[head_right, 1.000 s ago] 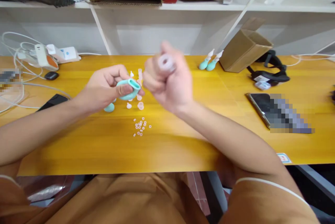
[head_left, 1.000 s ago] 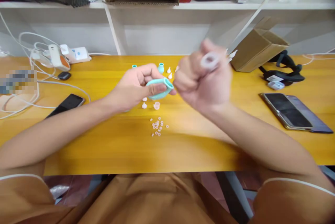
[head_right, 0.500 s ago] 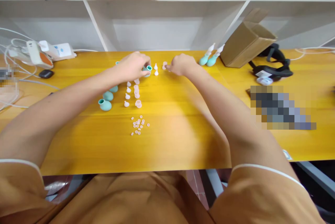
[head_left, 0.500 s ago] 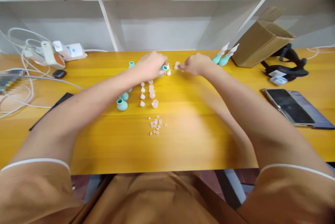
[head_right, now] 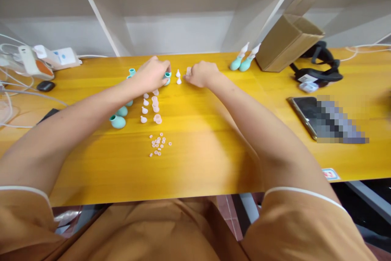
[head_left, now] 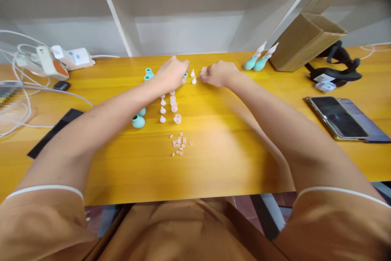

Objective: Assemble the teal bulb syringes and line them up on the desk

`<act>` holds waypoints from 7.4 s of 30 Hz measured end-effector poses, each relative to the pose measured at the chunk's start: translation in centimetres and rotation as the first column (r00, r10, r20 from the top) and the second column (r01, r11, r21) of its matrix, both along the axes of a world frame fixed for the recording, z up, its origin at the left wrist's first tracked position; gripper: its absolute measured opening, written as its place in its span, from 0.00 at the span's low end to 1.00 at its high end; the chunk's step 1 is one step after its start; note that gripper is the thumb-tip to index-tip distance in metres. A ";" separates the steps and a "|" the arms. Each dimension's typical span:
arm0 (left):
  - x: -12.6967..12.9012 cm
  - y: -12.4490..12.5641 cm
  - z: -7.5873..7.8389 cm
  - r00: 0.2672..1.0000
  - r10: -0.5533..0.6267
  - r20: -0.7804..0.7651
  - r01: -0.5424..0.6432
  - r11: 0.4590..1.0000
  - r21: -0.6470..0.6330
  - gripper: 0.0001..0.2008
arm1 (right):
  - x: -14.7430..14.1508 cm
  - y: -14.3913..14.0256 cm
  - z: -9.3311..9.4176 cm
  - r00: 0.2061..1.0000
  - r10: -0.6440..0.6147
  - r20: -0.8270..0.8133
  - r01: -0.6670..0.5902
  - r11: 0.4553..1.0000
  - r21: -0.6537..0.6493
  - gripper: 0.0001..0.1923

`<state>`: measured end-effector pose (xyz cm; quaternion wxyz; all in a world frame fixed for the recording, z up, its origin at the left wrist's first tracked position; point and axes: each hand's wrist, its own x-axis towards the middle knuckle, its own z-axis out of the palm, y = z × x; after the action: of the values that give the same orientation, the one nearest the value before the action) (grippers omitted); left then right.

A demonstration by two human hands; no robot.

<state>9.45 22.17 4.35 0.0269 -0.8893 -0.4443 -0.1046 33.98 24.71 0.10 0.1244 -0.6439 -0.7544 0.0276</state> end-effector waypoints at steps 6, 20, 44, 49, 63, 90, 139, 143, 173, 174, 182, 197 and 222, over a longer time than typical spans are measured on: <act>-0.6 1.5 -0.1 0.998 -0.035 0.058 0.036 0.999 -0.008 0.16 | 0.5 -2.2 1.8 0.987 -0.075 0.139 0.080 0.996 -0.030 0.26; -1.1 0.7 2.0 0.955 -0.235 0.179 0.207 0.965 0.161 0.07 | 12.0 -4.9 6.8 0.910 -0.324 -0.258 0.396 0.862 0.317 0.26; -8.4 -13.6 5.7 0.796 -0.300 0.525 0.249 0.954 0.167 0.01 | 1.2 -12.4 11.9 0.875 0.251 -0.414 0.032 0.823 0.567 0.09; -7.6 -17.2 3.7 0.772 -0.149 0.618 0.294 0.946 -0.139 0.27 | -5.5 -19.2 9.9 0.575 0.502 -0.646 -0.255 0.860 0.441 0.08; -9.5 -19.5 -3.8 0.853 -0.150 0.499 0.301 0.924 -0.237 0.15 | -8.5 -22.2 -0.3 0.549 0.478 -0.685 -0.576 0.811 0.105 0.18; -9.6 -19.0 -6.1 0.787 -0.518 0.336 0.506 0.853 0.130 0.08 | -8.3 -22.2 -2.8 0.577 0.669 -0.467 -0.693 0.705 0.153 0.20; -8.4 -19.8 -4.2 0.512 0.129 0.849 0.398 0.840 -0.368 0.14 | -10.4 -23.5 -1.6 0.456 0.340 -0.822 -0.431 0.893 0.130 0.33; -8.3 -19.8 -4.2 0.534 0.128 0.836 0.347 0.868 -0.355 0.11 | -10.4 -23.5 -1.6 0.463 0.344 -0.817 -0.424 0.895 0.137 0.33; -8.9 -19.5 -4.7 0.804 -0.267 0.531 0.464 0.839 -0.282 0.07 | -4.9 -19.8 0.4 0.733 0.628 -0.260 -0.589 0.778 0.218 0.23; -8.9 -19.5 -4.7 0.799 -0.267 0.539 0.468 0.839 -0.278 0.07 | -4.5 -19.5 0.6 0.752 0.605 -0.261 -0.561 0.796 0.228 0.22; -8.9 -19.2 -4.8 0.769 -0.203 0.606 0.447 0.849 -0.283 0.03 | -2.5 -13.7 3.7 0.968 0.249 -0.016 -0.243 0.956 0.166 0.21; -8.8 -19.1 -4.8 0.766 -0.144 0.626 0.393 0.876 -0.280 0.04 | -4.8 -6.2 1.6 0.938 0.154 0.311 -0.162 0.987 0.001 0.30; -5.9 -18.3 1.1 0.620 0.019 0.785 0.513 0.747 -0.423 0.29 | -10.0 -21.9 4.3 0.178 0.261 -0.949 -0.492 0.859 0.144 0.40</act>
<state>3.52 3.90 5.44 -0.4630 -0.7779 -0.2872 -0.3132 24.00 2.79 4.43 0.4713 -0.2996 -0.6571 0.5063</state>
